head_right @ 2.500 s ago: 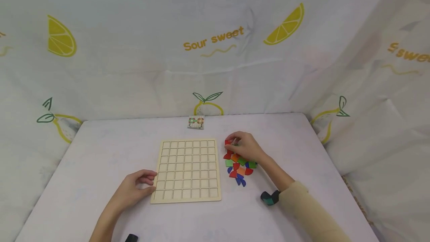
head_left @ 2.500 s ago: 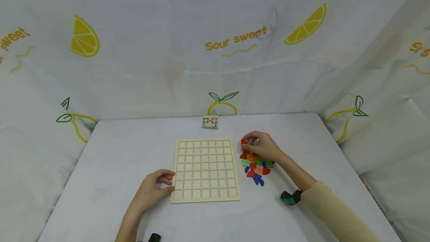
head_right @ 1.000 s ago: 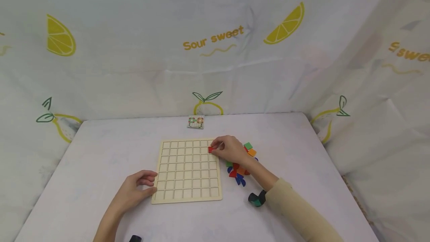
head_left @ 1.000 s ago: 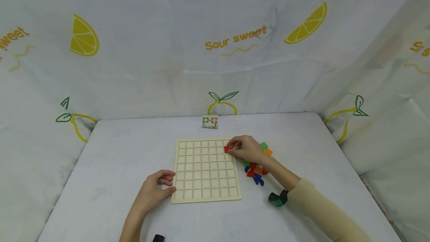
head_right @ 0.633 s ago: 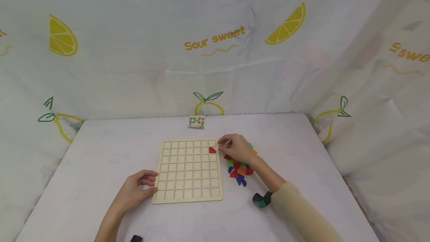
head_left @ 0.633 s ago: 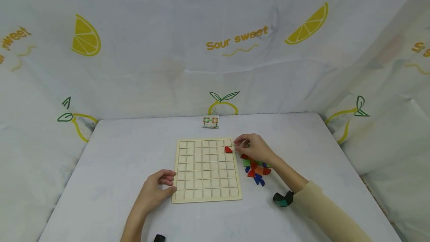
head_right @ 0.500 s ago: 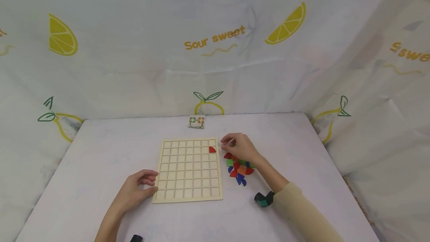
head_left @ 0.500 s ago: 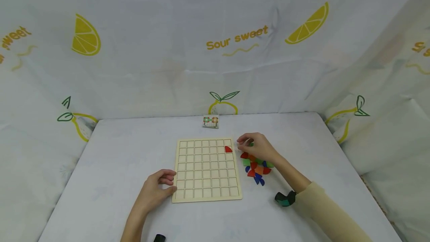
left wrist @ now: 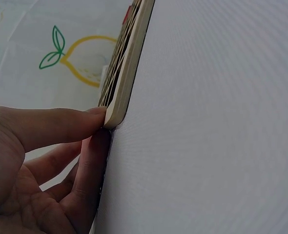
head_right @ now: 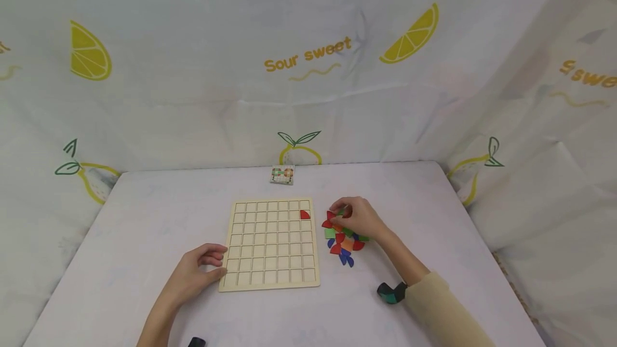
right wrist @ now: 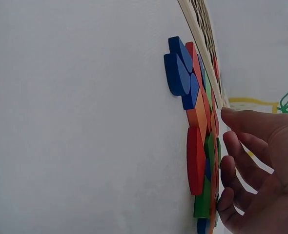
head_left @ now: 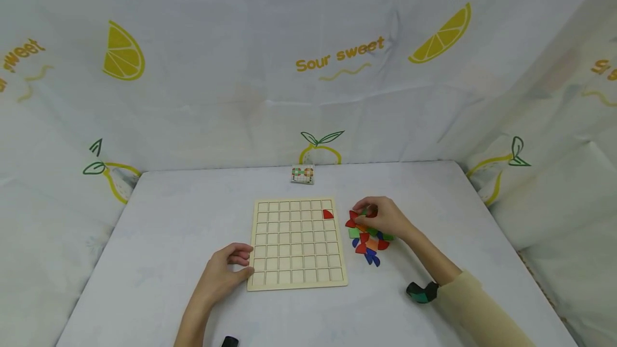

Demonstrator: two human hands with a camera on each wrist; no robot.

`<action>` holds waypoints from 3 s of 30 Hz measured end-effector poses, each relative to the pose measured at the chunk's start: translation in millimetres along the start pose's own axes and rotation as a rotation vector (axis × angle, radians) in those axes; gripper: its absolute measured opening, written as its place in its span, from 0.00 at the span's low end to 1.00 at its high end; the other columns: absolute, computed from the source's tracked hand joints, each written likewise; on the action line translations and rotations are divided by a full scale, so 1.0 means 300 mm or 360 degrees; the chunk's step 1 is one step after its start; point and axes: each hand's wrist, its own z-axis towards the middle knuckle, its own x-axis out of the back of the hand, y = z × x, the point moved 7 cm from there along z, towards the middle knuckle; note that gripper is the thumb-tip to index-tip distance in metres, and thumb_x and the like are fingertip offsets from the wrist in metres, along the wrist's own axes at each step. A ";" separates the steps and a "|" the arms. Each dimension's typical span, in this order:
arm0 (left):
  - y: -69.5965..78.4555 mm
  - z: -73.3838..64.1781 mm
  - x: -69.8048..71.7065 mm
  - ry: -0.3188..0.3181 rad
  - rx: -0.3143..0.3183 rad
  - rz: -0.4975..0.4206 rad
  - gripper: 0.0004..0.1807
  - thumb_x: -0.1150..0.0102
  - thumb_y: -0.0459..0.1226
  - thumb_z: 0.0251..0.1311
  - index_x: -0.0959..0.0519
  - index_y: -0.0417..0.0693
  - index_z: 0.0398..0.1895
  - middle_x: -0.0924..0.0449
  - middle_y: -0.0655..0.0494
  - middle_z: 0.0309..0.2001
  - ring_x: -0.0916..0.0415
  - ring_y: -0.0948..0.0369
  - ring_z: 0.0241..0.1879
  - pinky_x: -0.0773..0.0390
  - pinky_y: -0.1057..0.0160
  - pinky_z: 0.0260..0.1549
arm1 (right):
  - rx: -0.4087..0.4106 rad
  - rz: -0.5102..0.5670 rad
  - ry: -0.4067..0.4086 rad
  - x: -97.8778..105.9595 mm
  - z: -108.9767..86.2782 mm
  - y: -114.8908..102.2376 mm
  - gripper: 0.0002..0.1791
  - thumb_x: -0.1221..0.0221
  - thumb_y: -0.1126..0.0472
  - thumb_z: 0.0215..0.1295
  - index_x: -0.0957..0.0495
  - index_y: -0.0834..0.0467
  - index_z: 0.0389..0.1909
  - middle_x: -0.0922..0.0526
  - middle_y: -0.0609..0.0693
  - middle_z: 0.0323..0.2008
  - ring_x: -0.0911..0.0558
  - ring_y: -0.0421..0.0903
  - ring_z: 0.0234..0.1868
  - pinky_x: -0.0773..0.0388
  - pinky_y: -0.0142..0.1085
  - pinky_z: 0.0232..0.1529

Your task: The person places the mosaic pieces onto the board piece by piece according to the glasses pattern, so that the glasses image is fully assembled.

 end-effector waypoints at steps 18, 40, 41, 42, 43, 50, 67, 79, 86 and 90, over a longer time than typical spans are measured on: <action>-0.004 0.000 -0.001 -0.0001 -0.0017 -0.0020 0.25 0.21 0.26 0.51 0.15 0.42 0.55 0.13 0.51 0.45 0.17 0.63 0.43 0.21 0.68 0.47 | 0.0033 -0.0066 -0.0029 0.002 -0.060 0.011 0.19 0.23 0.59 0.62 0.13 0.59 0.53 0.10 0.49 0.44 0.20 0.44 0.42 0.20 0.29 0.43; -0.017 0.005 -0.008 0.0004 0.0028 0.0009 0.24 0.23 0.26 0.53 0.14 0.45 0.55 0.13 0.53 0.45 0.17 0.65 0.43 0.22 0.69 0.49 | 0.0059 -0.0101 -0.0088 0.001 -0.068 0.021 0.18 0.24 0.61 0.61 0.14 0.58 0.51 0.10 0.49 0.46 0.20 0.44 0.44 0.18 0.29 0.44; -0.018 0.005 -0.008 0.0005 0.0027 0.0011 0.24 0.23 0.26 0.53 0.14 0.45 0.55 0.14 0.53 0.45 0.17 0.65 0.43 0.22 0.69 0.49 | 0.0062 -0.0103 -0.0086 0.001 -0.068 0.021 0.18 0.24 0.61 0.62 0.13 0.58 0.51 0.10 0.49 0.46 0.20 0.44 0.44 0.19 0.29 0.43; -0.017 0.005 -0.007 0.0005 0.0024 0.0012 0.24 0.23 0.26 0.53 0.14 0.45 0.55 0.14 0.53 0.45 0.18 0.65 0.42 0.22 0.69 0.49 | 0.0066 -0.0102 -0.0082 0.001 -0.069 0.021 0.17 0.24 0.61 0.62 0.13 0.58 0.51 0.10 0.49 0.46 0.20 0.44 0.43 0.19 0.29 0.43; -0.016 0.004 -0.007 0.0004 0.0020 0.0012 0.24 0.23 0.26 0.53 0.14 0.45 0.55 0.14 0.53 0.45 0.18 0.65 0.42 0.22 0.68 0.49 | 0.0064 -0.0101 -0.0078 0.002 -0.071 0.020 0.17 0.24 0.61 0.62 0.13 0.58 0.51 0.10 0.49 0.45 0.20 0.44 0.43 0.19 0.29 0.43; -0.011 -0.001 -0.004 0.0004 0.0005 0.0021 0.24 0.22 0.27 0.52 0.14 0.44 0.55 0.14 0.52 0.45 0.18 0.65 0.42 0.22 0.68 0.48 | 0.0094 -0.0007 -0.0072 -0.004 -0.062 -0.018 0.18 0.24 0.59 0.63 0.13 0.58 0.53 0.10 0.50 0.46 0.19 0.45 0.42 0.17 0.28 0.42; -0.001 -0.001 0.001 -0.0005 -0.0035 0.0015 0.25 0.21 0.27 0.52 0.14 0.43 0.55 0.13 0.52 0.45 0.18 0.64 0.42 0.21 0.67 0.48 | 0.0234 0.0113 -0.0113 -0.098 0.050 -0.153 0.16 0.25 0.60 0.66 0.13 0.57 0.52 0.11 0.49 0.45 0.21 0.45 0.41 0.24 0.29 0.39; -0.003 -0.003 0.001 -0.0009 -0.0033 -0.0014 0.24 0.21 0.27 0.52 0.14 0.43 0.55 0.13 0.52 0.46 0.17 0.64 0.43 0.21 0.67 0.48 | 0.0202 0.0121 -0.0175 -0.168 0.130 -0.183 0.16 0.25 0.58 0.67 0.13 0.54 0.53 0.09 0.48 0.50 0.19 0.45 0.46 0.21 0.32 0.49; -0.005 -0.002 0.000 -0.0005 -0.0036 -0.0010 0.24 0.21 0.27 0.52 0.14 0.43 0.55 0.13 0.52 0.46 0.18 0.64 0.43 0.21 0.67 0.48 | 0.0200 0.0095 -0.0168 -0.189 0.151 -0.199 0.16 0.25 0.60 0.66 0.13 0.56 0.52 0.09 0.50 0.48 0.20 0.44 0.43 0.22 0.30 0.45; -0.006 -0.003 0.000 -0.0003 -0.0032 -0.0011 0.24 0.21 0.27 0.53 0.14 0.43 0.55 0.13 0.52 0.45 0.17 0.64 0.43 0.21 0.67 0.48 | 0.0174 0.0073 -0.0167 -0.196 0.156 -0.205 0.16 0.26 0.61 0.67 0.13 0.56 0.53 0.09 0.50 0.49 0.20 0.44 0.44 0.22 0.30 0.46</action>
